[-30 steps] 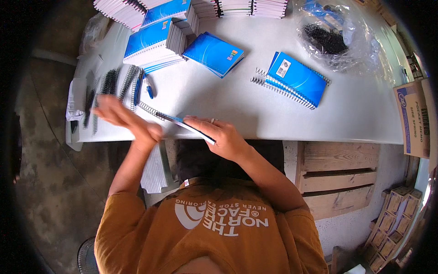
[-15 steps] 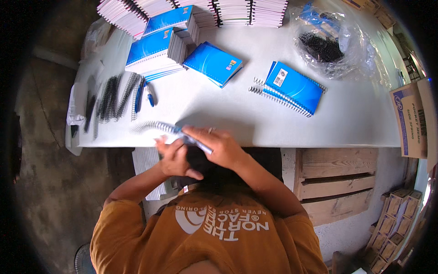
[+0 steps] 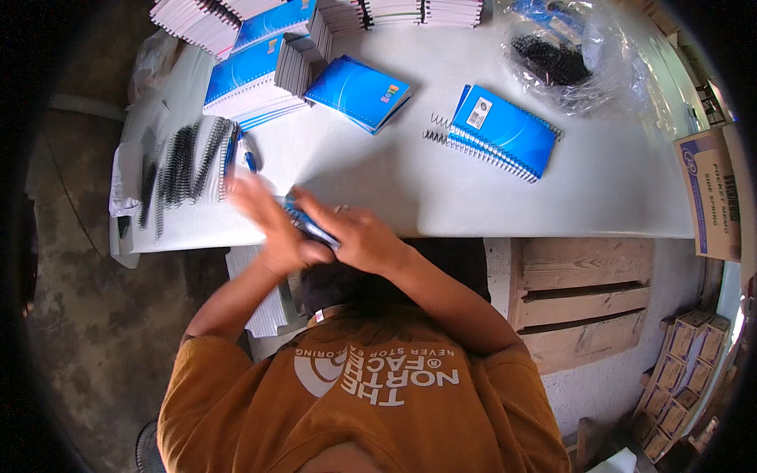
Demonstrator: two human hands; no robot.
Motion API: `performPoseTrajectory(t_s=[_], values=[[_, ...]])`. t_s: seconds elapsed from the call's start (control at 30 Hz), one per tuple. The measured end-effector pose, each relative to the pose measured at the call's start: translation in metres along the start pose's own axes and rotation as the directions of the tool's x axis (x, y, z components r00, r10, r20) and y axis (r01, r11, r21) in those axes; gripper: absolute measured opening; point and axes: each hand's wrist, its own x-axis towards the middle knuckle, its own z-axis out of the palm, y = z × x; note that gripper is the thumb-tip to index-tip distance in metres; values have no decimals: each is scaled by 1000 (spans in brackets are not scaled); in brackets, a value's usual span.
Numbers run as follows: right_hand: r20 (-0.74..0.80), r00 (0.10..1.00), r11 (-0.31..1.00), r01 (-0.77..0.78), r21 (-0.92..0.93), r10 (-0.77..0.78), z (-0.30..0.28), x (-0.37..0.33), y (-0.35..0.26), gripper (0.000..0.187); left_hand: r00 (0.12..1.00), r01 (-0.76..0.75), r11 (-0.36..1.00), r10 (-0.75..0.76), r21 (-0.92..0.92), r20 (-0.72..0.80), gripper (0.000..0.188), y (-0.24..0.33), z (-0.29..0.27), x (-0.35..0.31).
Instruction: The person cuts spiral binding coils with pliers, stacks notebooks, and places finished notebooks into a cardboard box.
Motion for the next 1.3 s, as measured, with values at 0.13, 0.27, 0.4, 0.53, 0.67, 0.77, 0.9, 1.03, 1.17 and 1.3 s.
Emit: performPoseTrajectory(t_s=[0.13,0.27,0.4,0.53,0.67,0.77,0.9,1.03,1.17,1.3], values=[[45,996,991,-85,107,80,-6,2,5,70,988,-91,987,106,133,-108,105,-15,-18,25],[38,993,981,-118,155,113,4,-1,2,71,961,236,972,-234,-2,-146,122,-64,14,-11],[76,966,942,-258,215,247,-4,3,5,72,963,-266,957,268,114,-5,114,0,-3,8],[52,993,989,-110,104,105,6,1,3,72,992,-102,940,120,326,-33,110,-14,-33,54],[14,975,944,-220,244,224,-4,6,6,69,991,-94,995,95,-22,90,117,3,3,8],[-10,990,974,-138,182,142,-1,0,11,71,951,-188,899,267,396,-156,115,-19,-28,79],[104,979,963,-193,186,176,-2,6,18,77,975,54,991,-78,121,210,117,-7,-8,50],[23,978,903,-202,378,209,-10,12,18,84,982,-191,980,191,59,5,103,-2,1,7],[139,959,935,-275,223,249,-13,9,13,89,983,126,982,-105,138,-153,86,-8,-19,102],[70,938,895,-346,280,340,-19,13,19,94,982,14,1000,-17,18,186,57,3,-15,76]])
